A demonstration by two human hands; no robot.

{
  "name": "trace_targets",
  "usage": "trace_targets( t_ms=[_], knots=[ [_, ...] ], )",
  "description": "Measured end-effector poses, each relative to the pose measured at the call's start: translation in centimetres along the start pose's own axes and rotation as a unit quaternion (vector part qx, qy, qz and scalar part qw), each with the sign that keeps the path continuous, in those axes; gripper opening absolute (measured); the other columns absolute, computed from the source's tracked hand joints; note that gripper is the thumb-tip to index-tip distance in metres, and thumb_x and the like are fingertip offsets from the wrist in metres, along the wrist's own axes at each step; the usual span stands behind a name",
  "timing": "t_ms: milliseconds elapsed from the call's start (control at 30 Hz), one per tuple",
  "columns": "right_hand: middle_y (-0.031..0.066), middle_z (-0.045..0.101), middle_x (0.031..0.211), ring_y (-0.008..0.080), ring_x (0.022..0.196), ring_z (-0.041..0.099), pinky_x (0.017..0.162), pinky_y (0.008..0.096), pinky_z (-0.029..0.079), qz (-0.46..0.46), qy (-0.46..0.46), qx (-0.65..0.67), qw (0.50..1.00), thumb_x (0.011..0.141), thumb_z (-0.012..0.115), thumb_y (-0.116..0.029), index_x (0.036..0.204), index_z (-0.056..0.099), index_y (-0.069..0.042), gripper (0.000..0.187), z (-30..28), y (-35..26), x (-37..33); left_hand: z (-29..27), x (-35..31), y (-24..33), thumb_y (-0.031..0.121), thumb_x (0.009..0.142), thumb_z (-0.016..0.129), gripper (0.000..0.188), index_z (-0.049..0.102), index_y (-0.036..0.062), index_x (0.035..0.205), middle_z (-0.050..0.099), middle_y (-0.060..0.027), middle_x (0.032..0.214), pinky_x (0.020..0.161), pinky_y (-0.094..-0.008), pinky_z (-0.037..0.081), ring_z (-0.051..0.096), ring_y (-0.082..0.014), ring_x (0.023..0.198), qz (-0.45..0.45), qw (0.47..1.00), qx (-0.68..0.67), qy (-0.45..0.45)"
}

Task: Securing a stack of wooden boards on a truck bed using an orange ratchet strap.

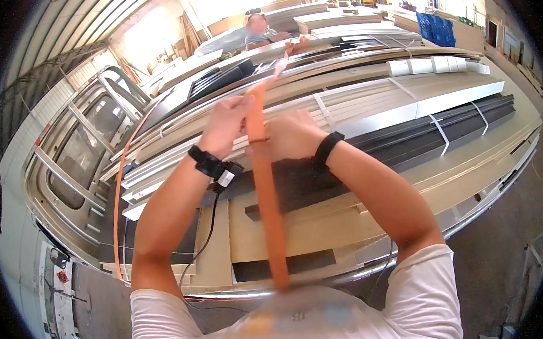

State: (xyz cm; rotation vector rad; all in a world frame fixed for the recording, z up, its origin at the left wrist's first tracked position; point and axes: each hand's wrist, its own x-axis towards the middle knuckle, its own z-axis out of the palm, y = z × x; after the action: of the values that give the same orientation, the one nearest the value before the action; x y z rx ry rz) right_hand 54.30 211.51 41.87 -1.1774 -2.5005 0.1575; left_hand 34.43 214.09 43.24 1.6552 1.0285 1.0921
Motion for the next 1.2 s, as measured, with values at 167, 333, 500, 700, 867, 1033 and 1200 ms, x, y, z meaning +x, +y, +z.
trace_targets(
  t_ms=[167, 333, 500, 700, 867, 1033, 1200],
  knots=[
    [0.012, 0.078, 0.095, 0.0351, 0.095, 0.072, 0.083, 0.0457, 0.052, -0.048, 0.024, 0.045, 0.998, 0.083, 0.065, -0.076, 0.101, 0.083, -0.022, 0.059, 1.7, 1.8, 0.1, -4.1, -1.4, -2.5, 0.035, 0.104, 0.069, 0.029, 0.068, 0.009, 0.089, 0.06, 0.0053, 0.072, 0.054, -0.0227, 0.04, 0.051, -0.0044, 0.058, 0.001, 0.982, 0.076, 0.174],
    [0.0079, 0.078, 0.099, 0.0334, 0.095, 0.072, 0.084, 0.0452, 0.053, -0.114, 0.063, 0.007, 0.992, 0.086, 0.066, -0.07, 0.099, 0.081, -0.024, 0.05, 2.3, 1.3, 0.3, -7.4, -4.3, -3.8, 0.035, 0.102, 0.071, 0.032, 0.067, 0.0084, 0.085, 0.054, 0.0058, 0.064, 0.049, -0.0229, 0.034, 0.045, -0.0038, 0.052, 0.001, 0.975, 0.026, 0.223],
    [0.0041, 0.076, 0.125, 0.0284, 0.113, 0.071, 0.094, 0.0369, 0.055, -0.117, 0.055, 0.006, 0.992, 0.089, 0.078, -0.045, 0.103, 0.08, -0.014, 0.034, 2.5, 1.1, 0.1, -7.3, -2.4, -6.2, 0.042, 0.102, 0.069, 0.037, 0.071, 0.0065, 0.092, 0.048, 0.0078, 0.065, 0.049, -0.025, 0.03, 0.038, -0.0047, 0.053, 0.002, 0.98, 0.113, 0.166],
    [0.0091, 0.076, 0.11, 0.0334, 0.1, 0.07, 0.091, 0.0424, 0.055, -0.19, 0.166, -0.028, 0.967, 0.09, 0.076, -0.046, 0.112, 0.077, -0.011, 0.042, 5.0, -1.4, -5.1, -6.7, -2.1, -6.2, 0.049, 0.1, 0.07, 0.045, 0.081, 0.0053, 0.102, 0.072, 0.0001, 0.082, 0.055, -0.0288, 0.041, 0.055, -0.0086, 0.064, -0.012, 0.979, 0.129, 0.16],
    [0.0079, 0.074, 0.083, 0.03, 0.076, 0.071, 0.072, 0.0408, 0.056, 0.033, 0.015, 0.076, 0.996, 0.089, 0.076, -0.04, 0.104, 0.078, -0.012, 0.032, 8.5, -9.6, -14.3, -8.2, -3.1, -5.7, 0.05, 0.101, 0.067, 0.047, 0.076, 0.007, 0.084, 0.058, 0.0037, 0.068, 0.052, -0.032, 0.035, 0.047, -0.0092, 0.06, -0.011, 0.98, 0.128, 0.153],
    [0.0057, 0.068, 0.069, 0.0172, 0.059, 0.062, 0.057, 0.032, 0.046, 0.129, -0.044, 0.191, 0.972, 0.09, 0.078, -0.029, 0.093, 0.076, -0.004, 0.026, 10.9, -13.1, -13.9, -7.6, -2.5, -6.4, 0.05, 0.1, 0.069, 0.05, 0.075, 0.0051, 0.08, 0.053, 0.0025, 0.064, 0.052, -0.0352, 0.034, 0.044, -0.0095, 0.059, 0.046, 0.977, 0.141, 0.154],
    [0.0052, 0.069, 0.07, 0.0132, 0.062, 0.062, 0.059, 0.0316, 0.047, 0.188, -0.161, 0.329, 0.911, 0.095, 0.073, -0.024, 0.09, 0.075, -0.002, 0.023, 10.5, -15.5, -15.0, -7.4, -3.4, -6.9, 0.045, 0.099, 0.071, 0.047, 0.077, 0.0023, 0.081, 0.056, 0.0025, 0.064, 0.052, -0.0331, 0.033, 0.044, -0.008, 0.059, 0.146, 0.974, 0.13, 0.111]
  ],
)
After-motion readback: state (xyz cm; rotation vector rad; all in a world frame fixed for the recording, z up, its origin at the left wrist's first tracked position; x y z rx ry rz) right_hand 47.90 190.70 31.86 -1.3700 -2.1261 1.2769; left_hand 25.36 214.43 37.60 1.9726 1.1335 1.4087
